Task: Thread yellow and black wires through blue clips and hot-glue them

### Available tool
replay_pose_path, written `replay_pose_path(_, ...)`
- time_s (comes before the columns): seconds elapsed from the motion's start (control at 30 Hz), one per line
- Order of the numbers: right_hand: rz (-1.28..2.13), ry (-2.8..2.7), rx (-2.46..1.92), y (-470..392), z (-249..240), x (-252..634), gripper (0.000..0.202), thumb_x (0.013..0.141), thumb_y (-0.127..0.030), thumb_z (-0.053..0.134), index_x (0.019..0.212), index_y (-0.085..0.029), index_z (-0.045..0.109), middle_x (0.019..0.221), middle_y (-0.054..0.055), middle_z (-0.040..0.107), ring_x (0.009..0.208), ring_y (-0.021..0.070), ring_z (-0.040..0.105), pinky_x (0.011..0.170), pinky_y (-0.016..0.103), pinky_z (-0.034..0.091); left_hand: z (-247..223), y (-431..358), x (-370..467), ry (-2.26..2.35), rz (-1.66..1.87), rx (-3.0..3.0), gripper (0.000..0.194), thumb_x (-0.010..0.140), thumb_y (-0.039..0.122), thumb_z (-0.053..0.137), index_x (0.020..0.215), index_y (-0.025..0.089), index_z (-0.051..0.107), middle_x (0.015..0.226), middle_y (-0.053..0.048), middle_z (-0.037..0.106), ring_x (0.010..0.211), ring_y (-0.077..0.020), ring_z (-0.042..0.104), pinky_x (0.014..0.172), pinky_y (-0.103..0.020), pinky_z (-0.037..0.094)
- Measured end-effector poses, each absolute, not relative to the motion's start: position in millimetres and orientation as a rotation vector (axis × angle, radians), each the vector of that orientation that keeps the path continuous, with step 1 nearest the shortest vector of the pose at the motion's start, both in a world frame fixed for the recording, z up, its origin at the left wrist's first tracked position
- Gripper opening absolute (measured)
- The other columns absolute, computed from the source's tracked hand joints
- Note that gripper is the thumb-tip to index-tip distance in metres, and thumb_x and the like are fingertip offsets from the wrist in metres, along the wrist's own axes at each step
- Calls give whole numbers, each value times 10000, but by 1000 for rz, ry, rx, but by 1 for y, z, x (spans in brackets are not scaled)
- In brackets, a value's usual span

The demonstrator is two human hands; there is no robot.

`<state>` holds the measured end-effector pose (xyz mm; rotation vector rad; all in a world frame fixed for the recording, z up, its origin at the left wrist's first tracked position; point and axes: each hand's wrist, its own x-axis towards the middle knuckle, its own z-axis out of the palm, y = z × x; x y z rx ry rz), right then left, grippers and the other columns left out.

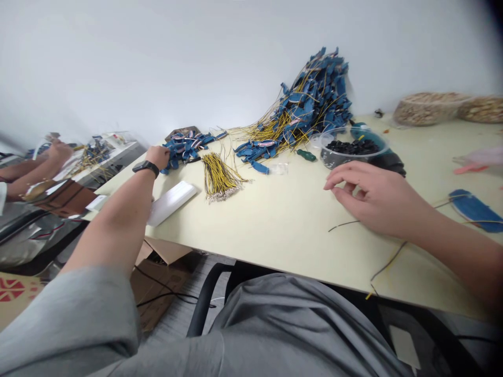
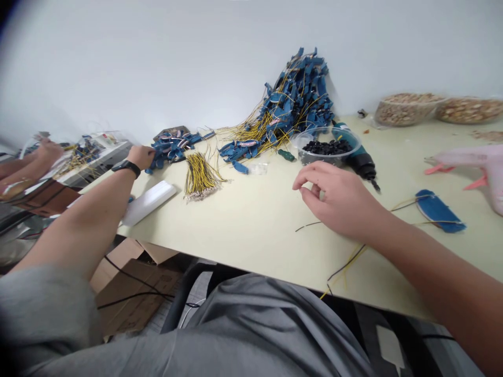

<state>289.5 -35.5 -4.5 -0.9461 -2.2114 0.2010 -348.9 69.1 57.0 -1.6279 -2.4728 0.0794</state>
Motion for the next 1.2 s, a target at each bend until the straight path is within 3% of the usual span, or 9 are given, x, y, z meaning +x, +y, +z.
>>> replay_pose_path(0.33,197,-2218,-943,-38,-4,288,166,1119,-298,624,1077,-310,784,1266,119,874,704,272,716,773,532,619,79,67,-328,-2422,-319,-1533,464,1256,488,849,1591,170,802,1604,-157,806,1425,-353,816,1235,-593,723)
replay_pose_path(0.43,228,-2224,-950,-39,-2,288,172,1125,-293,618,1081,-319,783,1274,115,872,697,257,697,775,516,623,102,80,-302,-2331,-515,-1571,406,1355,292,544,1570,94,825,1492,-95,875,1329,-211,709,1342,-443,542)
replay_pose_path(0.53,246,-2235,-942,-39,-1,286,179,1118,-294,619,1082,-303,794,1259,114,868,681,233,684,763,491,617,114,105,-257,-2206,-665,-1720,426,1322,244,539,1585,96,840,1407,-21,910,1174,-145,593,1243,-314,470)
replay_pose_path(0.67,248,-2245,-953,-38,0,287,192,1113,-289,620,1078,-269,808,1255,126,865,694,225,694,787,482,619,99,143,-178,-2059,-725,-2007,357,1245,283,656,1301,133,975,1233,-97,937,1186,-236,734,1164,-379,538)
replay_pose_path(0.73,248,-2230,-965,-38,0,288,187,1099,-266,630,1074,-261,816,1258,129,868,714,230,703,803,477,625,85,157,-140,-1982,-726,-2201,301,1167,263,737,1293,137,979,1319,-155,943,1300,-327,806,1227,-431,573)
replay_pose_path(0.83,253,-2198,-967,-38,1,289,174,1077,-228,646,1070,-256,817,1274,127,873,720,222,694,813,466,628,74,161,-96,-1934,-940,-2442,456,1216,409,719,1561,168,894,1646,-175,862,1523,-361,792,1303,-475,599)
replay_pose_path(0.97,307,-2174,-947,-40,4,287,163,1070,-203,651,1079,-259,804,1317,123,871,726,218,693,862,479,652,82,138,-66,-1917,-1293,-2844,842,1344,782,276,1795,229,723,1789,-157,766,1680,-397,743,1199,-537,679)
replay_pose_path(1.07,311,-2136,-925,-40,4,285,174,1081,-189,633,1105,-256,792,1328,136,865,818,246,743,922,489,669,81,117,-59,-1825,-1353,-2940,1003,1316,818,83,1760,219,753,1691,-166,829,1666,-417,757,1171,-562,715)
replay_pose_path(1.2,290,-2147,-915,-39,1,285,179,1090,-178,620,1115,-258,779,1305,138,862,938,277,787,970,497,676,59,117,-51,-1984,-1529,-2788,734,1316,750,352,1399,221,854,1397,-180,915,1431,-356,868,1130,-513,741)
